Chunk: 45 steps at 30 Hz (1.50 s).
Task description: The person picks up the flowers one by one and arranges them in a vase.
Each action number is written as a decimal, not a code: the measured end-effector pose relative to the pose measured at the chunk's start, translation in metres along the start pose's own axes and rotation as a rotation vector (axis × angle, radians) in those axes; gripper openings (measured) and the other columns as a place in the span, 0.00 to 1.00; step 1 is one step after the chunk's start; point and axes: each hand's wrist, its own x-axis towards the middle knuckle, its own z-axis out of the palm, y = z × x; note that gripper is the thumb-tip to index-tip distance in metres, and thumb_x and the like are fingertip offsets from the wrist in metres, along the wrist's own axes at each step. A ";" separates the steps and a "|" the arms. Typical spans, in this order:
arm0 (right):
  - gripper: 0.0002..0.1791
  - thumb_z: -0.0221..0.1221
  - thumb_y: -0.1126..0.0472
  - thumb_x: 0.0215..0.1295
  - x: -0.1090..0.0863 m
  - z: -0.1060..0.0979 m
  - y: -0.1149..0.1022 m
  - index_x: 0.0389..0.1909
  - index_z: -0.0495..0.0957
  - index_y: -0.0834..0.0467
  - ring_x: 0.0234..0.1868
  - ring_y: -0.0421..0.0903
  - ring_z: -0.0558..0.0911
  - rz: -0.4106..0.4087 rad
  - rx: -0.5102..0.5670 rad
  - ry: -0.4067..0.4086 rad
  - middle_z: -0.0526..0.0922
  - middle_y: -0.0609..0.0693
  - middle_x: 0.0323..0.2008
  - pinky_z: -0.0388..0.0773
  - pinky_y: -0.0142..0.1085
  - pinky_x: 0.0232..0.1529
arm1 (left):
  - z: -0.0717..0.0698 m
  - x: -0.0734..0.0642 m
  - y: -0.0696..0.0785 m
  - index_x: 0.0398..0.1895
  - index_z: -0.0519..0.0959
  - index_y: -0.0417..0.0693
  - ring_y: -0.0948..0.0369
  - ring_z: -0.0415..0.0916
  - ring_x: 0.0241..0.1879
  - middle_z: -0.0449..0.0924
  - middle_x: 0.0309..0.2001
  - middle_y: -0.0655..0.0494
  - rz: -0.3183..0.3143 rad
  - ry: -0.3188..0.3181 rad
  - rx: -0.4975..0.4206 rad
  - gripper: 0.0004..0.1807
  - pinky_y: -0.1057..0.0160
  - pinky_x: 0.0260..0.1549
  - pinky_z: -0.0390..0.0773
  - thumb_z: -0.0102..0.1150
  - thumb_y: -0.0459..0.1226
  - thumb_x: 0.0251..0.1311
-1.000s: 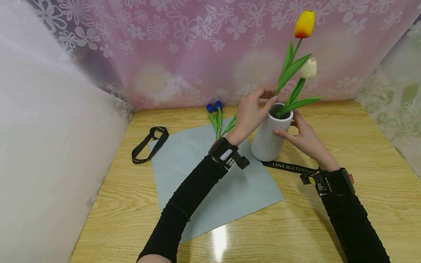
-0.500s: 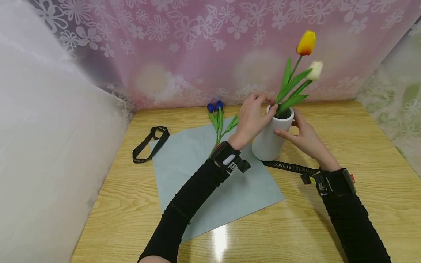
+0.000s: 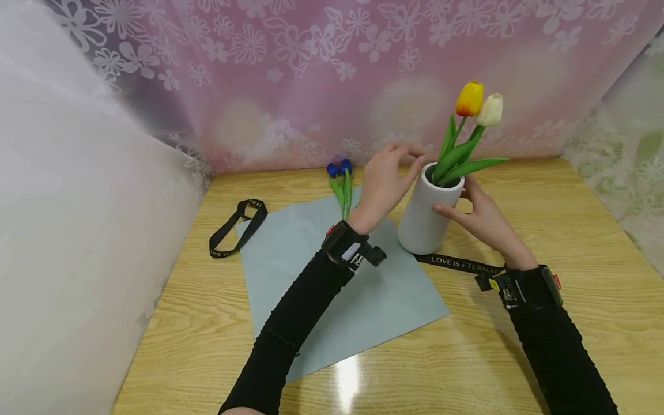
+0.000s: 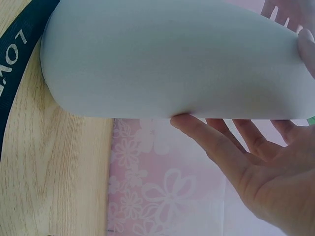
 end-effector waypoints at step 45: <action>0.50 0.64 0.51 0.70 0.003 0.002 0.006 0.82 0.40 0.41 0.72 0.69 0.61 0.044 -0.012 0.003 0.55 0.60 0.78 0.65 0.73 0.59 | 0.026 -0.062 -0.135 0.47 0.85 0.38 0.53 0.85 0.38 0.87 0.38 0.47 -0.482 -0.083 0.108 0.13 0.56 0.36 0.83 0.70 0.36 0.63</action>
